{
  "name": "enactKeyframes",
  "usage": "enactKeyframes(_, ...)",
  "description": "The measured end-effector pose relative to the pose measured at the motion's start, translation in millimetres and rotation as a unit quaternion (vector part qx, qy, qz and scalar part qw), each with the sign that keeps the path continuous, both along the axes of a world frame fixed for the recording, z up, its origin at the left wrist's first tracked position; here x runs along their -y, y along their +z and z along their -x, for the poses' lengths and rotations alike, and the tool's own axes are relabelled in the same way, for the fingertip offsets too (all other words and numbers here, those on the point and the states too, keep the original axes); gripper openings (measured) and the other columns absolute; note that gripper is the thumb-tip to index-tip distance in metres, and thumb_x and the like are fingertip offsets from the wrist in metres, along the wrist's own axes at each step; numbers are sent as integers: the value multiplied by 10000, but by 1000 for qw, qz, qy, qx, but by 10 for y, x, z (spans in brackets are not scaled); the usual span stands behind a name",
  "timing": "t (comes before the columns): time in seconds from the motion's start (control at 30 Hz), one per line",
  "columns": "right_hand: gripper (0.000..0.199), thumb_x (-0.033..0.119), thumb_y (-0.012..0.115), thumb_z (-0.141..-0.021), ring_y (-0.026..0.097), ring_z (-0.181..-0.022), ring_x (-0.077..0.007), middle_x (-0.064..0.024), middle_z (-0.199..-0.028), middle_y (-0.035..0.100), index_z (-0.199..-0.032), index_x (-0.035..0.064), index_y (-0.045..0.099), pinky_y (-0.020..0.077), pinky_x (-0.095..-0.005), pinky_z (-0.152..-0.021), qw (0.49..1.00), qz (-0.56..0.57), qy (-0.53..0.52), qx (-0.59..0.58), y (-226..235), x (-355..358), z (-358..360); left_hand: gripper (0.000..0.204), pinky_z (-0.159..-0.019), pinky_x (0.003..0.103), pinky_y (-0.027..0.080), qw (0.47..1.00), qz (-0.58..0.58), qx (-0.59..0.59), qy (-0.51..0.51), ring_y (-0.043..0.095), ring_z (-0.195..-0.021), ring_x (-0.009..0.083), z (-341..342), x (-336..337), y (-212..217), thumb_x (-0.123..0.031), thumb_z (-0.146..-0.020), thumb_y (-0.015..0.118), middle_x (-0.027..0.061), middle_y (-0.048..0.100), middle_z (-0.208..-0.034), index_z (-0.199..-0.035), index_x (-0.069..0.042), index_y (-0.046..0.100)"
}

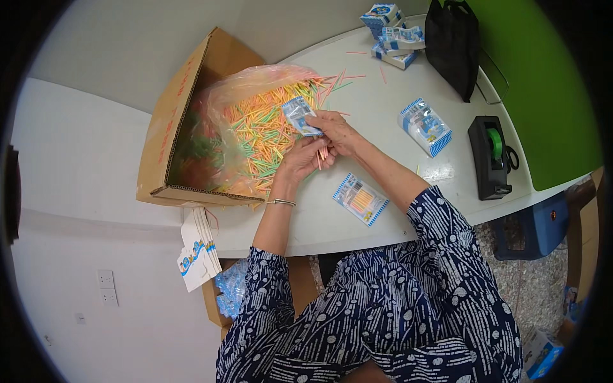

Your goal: Packaging bundles of colored wooden sticks into small plastic bags at a desk.

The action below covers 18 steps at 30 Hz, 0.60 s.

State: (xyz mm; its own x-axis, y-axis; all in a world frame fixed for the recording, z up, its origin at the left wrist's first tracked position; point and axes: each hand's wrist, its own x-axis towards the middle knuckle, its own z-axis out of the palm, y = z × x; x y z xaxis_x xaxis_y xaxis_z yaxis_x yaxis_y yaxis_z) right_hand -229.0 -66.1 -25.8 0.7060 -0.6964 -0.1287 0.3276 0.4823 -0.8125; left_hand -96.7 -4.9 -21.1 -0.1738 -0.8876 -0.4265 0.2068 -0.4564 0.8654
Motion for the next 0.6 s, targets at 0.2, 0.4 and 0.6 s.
enactKeyframes(0.2, 209, 256, 599, -901, 548, -714, -44, -2, -843, 626, -975, 60, 608, 439, -208, -655, 991, 88, -96, 29, 135, 135, 131, 244, -523, 242, 475, 978, 180, 88, 63, 591, -605, 137, 177, -76, -59, -244, -958, 484, 70, 591, -813, -939, -3, 518)
enactKeyframes(0.4, 170, 243, 601, -900, 513, -759, -13, 31, -830, 613, -921, 77, 628, 388, -182, -714, 981, 110, -154, 45, 235, 91, 412, 159, -617, 201, 405, 911, 315, 254, 84, 456, -685, 56, 202, -189, -259, -196, -966, 475, 6, 536, -829, -947, -39, 492)
enactKeyframes(0.6, 163, 238, 611, -896, 413, -669, 2, 79, -727, 515, -825, 91, 606, 319, -189, -605, 982, 121, -144, -9, 57, -169, 566, 128, -610, 193, 388, 924, 309, 203, 102, 424, -691, 52, 235, -175, -318, -166, -967, 469, -3, 503, -831, -966, -39, 488)
